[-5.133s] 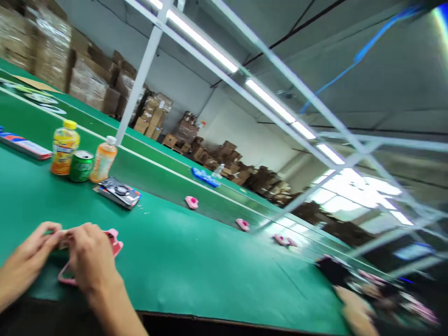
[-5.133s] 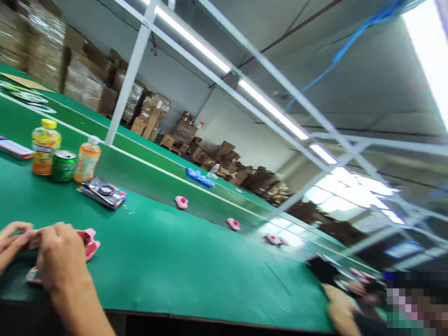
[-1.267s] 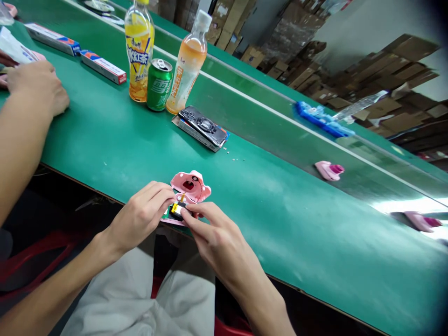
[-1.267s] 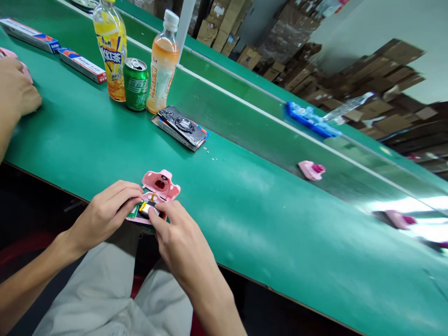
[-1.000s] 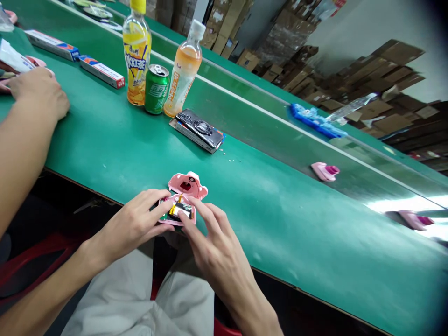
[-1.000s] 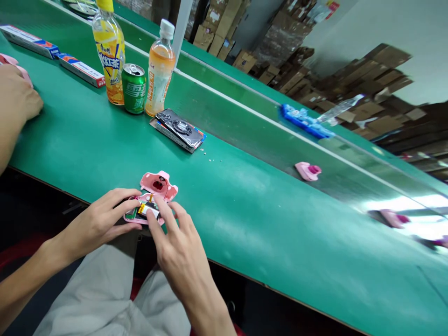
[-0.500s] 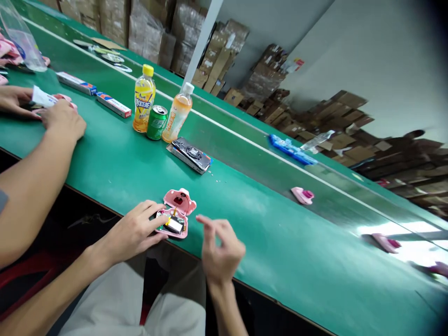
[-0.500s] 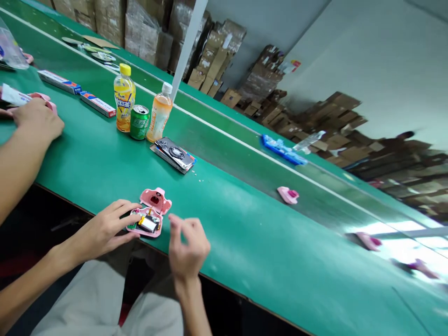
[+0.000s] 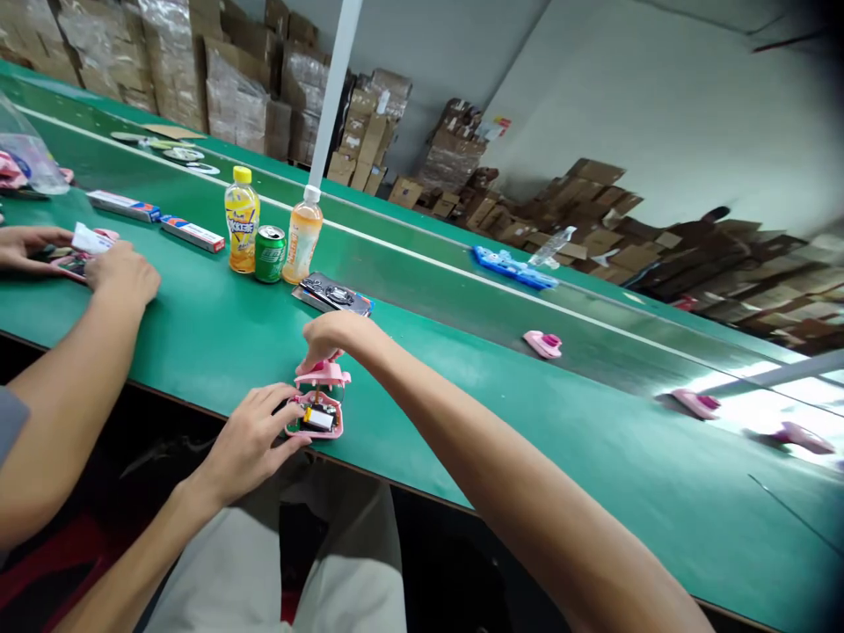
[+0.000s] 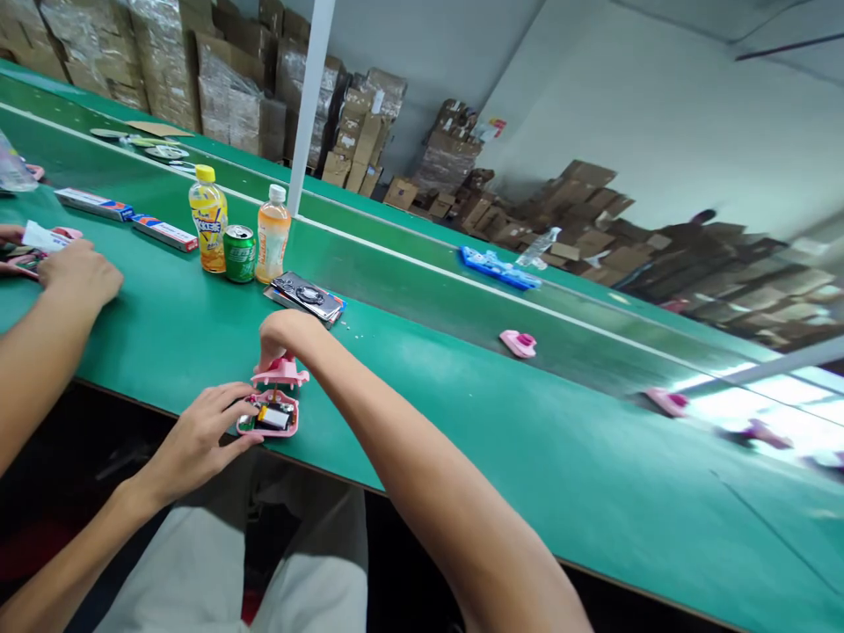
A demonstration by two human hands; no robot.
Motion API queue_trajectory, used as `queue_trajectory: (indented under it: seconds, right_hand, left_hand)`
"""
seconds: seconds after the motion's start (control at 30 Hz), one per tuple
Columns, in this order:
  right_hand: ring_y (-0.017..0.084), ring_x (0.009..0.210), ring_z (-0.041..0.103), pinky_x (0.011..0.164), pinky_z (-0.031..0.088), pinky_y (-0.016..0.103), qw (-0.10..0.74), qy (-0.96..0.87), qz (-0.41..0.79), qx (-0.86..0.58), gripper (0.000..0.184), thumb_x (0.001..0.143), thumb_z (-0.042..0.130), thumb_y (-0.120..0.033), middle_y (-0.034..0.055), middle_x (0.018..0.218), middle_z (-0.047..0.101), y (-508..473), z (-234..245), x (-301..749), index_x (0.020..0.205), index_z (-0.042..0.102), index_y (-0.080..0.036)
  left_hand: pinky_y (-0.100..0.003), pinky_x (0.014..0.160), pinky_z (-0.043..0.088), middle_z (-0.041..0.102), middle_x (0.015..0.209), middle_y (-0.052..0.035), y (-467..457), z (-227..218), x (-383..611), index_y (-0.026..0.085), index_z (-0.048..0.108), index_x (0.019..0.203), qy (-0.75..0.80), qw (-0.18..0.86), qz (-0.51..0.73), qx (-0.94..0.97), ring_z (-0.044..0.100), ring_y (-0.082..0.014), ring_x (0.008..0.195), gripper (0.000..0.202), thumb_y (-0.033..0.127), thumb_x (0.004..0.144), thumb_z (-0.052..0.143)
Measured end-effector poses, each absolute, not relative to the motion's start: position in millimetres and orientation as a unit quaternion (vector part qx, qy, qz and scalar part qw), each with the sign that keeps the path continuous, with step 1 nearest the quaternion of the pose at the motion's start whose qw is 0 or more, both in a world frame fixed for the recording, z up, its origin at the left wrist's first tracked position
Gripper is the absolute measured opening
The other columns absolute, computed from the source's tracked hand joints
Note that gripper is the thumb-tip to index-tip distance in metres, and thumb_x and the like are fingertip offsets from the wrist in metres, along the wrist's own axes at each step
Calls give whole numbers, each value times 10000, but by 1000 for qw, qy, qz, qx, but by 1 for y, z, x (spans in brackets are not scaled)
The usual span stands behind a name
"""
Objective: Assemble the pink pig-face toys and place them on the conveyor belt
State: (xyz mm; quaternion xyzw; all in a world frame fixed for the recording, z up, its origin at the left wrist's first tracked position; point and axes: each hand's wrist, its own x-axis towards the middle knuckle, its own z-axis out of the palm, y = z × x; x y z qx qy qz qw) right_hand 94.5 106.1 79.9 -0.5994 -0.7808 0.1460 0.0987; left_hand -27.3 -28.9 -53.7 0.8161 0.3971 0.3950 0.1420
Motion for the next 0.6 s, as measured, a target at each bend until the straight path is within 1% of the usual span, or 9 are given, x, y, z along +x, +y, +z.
queue_trajectory:
  seconds: [0.1, 0.13, 0.17, 0.23, 0.33, 0.4, 0.47, 0.53, 0.6]
  right_hand:
    - [133, 468, 494, 512, 370, 292, -79, -836, 181, -512, 336, 751, 840, -417, -23, 467, 549, 93, 105, 114, 552, 689, -192]
    - [129, 498, 509, 519, 358, 283, -100, -857, 182, -472, 283, 792, 810, -372, -19, 512, 589, 89, 114, 121, 598, 714, -190]
    - [128, 541, 532, 530, 355, 274, -99, -876, 182, -435, 231, 839, 765, -343, -14, 576, 635, 84, 122, 127, 666, 740, -192]
    - [129, 647, 583, 567, 374, 255, -47, -902, 197, -381, 161, 906, 687, -314, -4, 737, 708, 75, 137, 138, 836, 770, -195]
    - [130, 771, 610, 647, 413, 240, 36, -919, 227, -321, 181, 928, 662, -314, 16, 901, 734, 62, 153, 148, 999, 753, -175]
    - [130, 800, 609, 689, 429, 242, 74, -924, 233, -295, 184, 928, 654, -295, 17, 932, 731, 55, 162, 151, 1028, 742, -169]
    - [134, 826, 619, 720, 447, 247, 93, -925, 242, -278, 175, 924, 647, -271, 15, 954, 736, 50, 169, 153, 1040, 741, -179]
    - [143, 868, 641, 743, 469, 251, 93, -922, 266, -265, 178, 921, 641, -254, 16, 991, 747, 48, 176, 154, 1052, 745, -195]
    - [147, 889, 660, 747, 487, 248, 74, -921, 286, -255, 177, 917, 641, -234, 13, 1003, 758, 48, 182, 156, 1049, 755, -206]
  left_hand:
    - [-403, 1065, 454, 642, 1330, -73, -29, -52, -26, 273, 554, 1251, 425, 299, 479, 707, 582, -271, 1278, 401, 344, 902, 739]
    - [-384, 1068, 457, 632, 1340, -74, -29, -51, -25, 274, 535, 1285, 424, 351, 512, 659, 583, -265, 1283, 462, 372, 889, 753]
    - [-366, 1065, 462, 622, 1350, -77, -28, -48, -22, 271, 521, 1319, 416, 395, 544, 613, 587, -261, 1280, 502, 402, 891, 748]
    - [-345, 1069, 461, 601, 1383, -91, -25, -39, -15, 254, 511, 1377, 378, 460, 604, 530, 590, -259, 1278, 519, 467, 933, 678]
    - [-327, 1050, 477, 624, 1374, -92, -19, -19, 0, 235, 548, 1380, 308, 524, 670, 427, 612, -255, 1251, 515, 527, 962, 614]
    - [-328, 1009, 515, 666, 1318, -86, -14, -3, 8, 221, 598, 1312, 256, 553, 699, 376, 641, -254, 1212, 477, 522, 944, 647]
    - [-345, 937, 566, 715, 1217, -80, -10, 11, 14, 203, 640, 1217, 211, 578, 706, 351, 693, -252, 1117, 411, 496, 931, 677]
    - [-359, 865, 603, 747, 1111, -73, -9, 21, 15, 186, 661, 1132, 186, 602, 698, 342, 729, -245, 1009, 355, 476, 929, 688]
    - [-357, 825, 619, 757, 1064, -71, -10, 27, 14, 173, 670, 1089, 179, 618, 686, 339, 739, -237, 962, 325, 458, 934, 687]
